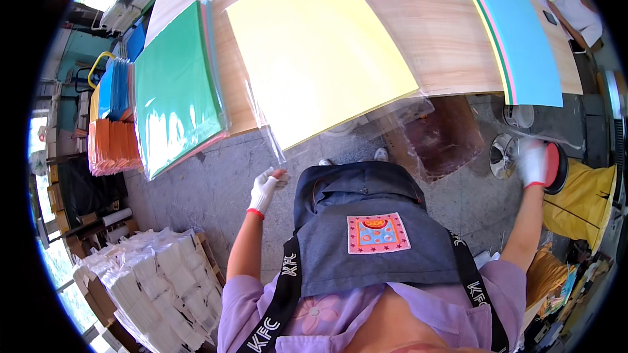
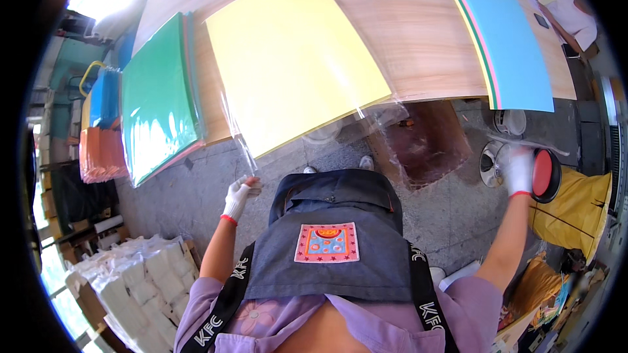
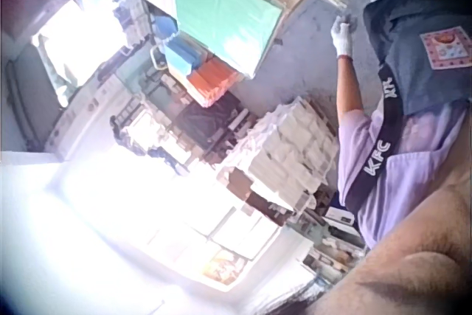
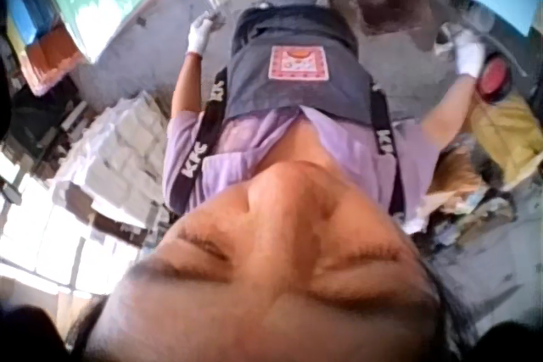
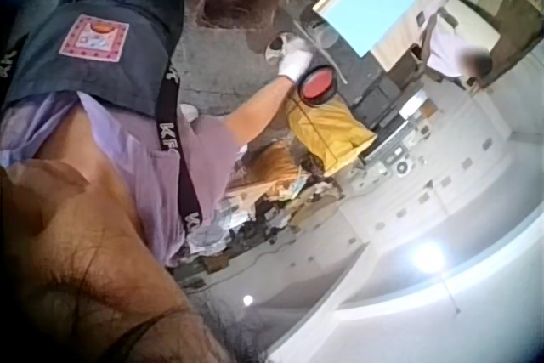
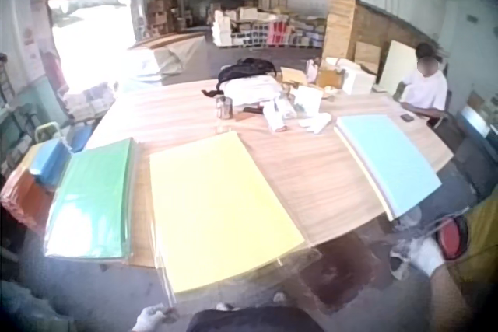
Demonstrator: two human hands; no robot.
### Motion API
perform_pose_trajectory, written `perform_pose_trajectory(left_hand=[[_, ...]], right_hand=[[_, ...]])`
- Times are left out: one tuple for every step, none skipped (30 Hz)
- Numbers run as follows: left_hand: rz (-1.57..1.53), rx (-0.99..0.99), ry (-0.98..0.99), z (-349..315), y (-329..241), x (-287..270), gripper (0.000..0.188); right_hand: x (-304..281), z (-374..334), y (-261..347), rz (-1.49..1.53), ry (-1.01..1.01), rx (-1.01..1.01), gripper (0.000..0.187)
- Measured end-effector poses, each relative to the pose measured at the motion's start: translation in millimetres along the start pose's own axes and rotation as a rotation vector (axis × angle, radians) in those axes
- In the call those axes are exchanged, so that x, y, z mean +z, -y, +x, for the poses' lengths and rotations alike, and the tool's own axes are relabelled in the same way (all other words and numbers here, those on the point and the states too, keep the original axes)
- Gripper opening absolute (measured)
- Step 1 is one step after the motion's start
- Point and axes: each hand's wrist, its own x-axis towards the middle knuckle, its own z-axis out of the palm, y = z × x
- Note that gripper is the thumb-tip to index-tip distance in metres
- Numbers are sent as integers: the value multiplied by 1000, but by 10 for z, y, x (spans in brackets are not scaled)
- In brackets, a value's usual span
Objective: The person wraps individual colored foam sheets in clear plastic bags. They pick up a sheet, place it inside a bag, smooth the plastic, and set the wrapped item aside. The process is repeated for green, yellow, blue, and pink sheets.
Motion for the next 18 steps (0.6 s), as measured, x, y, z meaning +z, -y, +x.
perform_pose_trajectory(left_hand=[[169, 59, -65, -48, -73, -18, 23], [423, 179, -159, -82, -192, -35, 28], [784, 354, -322, -126, -317, -33, 36], [1054, 572, -477, -161, -439, -9, 45], [1215, 813, -482, -184, -513, 9, 49], [1380, 1060, -532, -216, -582, 29, 52], [1466, 1172, -503, -105, -633, 20, 54], [1497, 1278, -441, 45, -697, 36, 54], [1526, 1386, -374, 202, -769, 55, 54], [1504, 1469, -265, 328, -799, 95, 53], [1484, 1523, -180, 376, -823, 160, 52], [1463, 1568, -99, 389, -857, 237, 50], [1454, 1583, -53, 368, -869, 317, 49], [1457, 1547, -1, 328, -900, 334, 47], [1462, 1508, 51, 273, -937, 342, 45], [1481, 1422, 107, 160, -974, 296, 43], [1492, 1361, 69, 72, -914, 275, 40], [1501, 1302, 29, -7, -863, 259, 38]], right_hand=[[-41, -123, -387, -309, -49, 10, 14], [13, -332, -769, -619, -21, 30, 15], [159, -564, -1128, -882, 102, 24, 21], [397, -811, -1434, -1073, 270, -46, 28], [684, -991, -1679, -1192, 470, -182, 36], [986, -1114, -1879, -1264, 660, -357, 44], [1295, -1175, -2029, -1317, 813, -540, 53], [1581, -1180, -2165, -1356, 929, -710, 62], [1821, -1166, -2277, -1384, 1018, -862, 70], [2018, -1149, -2403, -1402, 1091, -991, 79], [2137, -1116, -2507, -1407, 1157, -1091, 88], [2248, -1091, -2601, -1395, 1229, -1187, 97], [2298, -1085, -2644, -1355, 1304, -1251, 92], [2368, -1062, -2686, -1312, 1382, -1317, 87], [2392, -1031, -2676, -1235, 1473, -1349, 83], [2399, -1018, -2665, -1167, 1539, -1362, 79], [2411, -996, -2661, -1095, 1608, -1376, 74], [2389, -990, -2637, -1037, 1654, -1370, 71]])
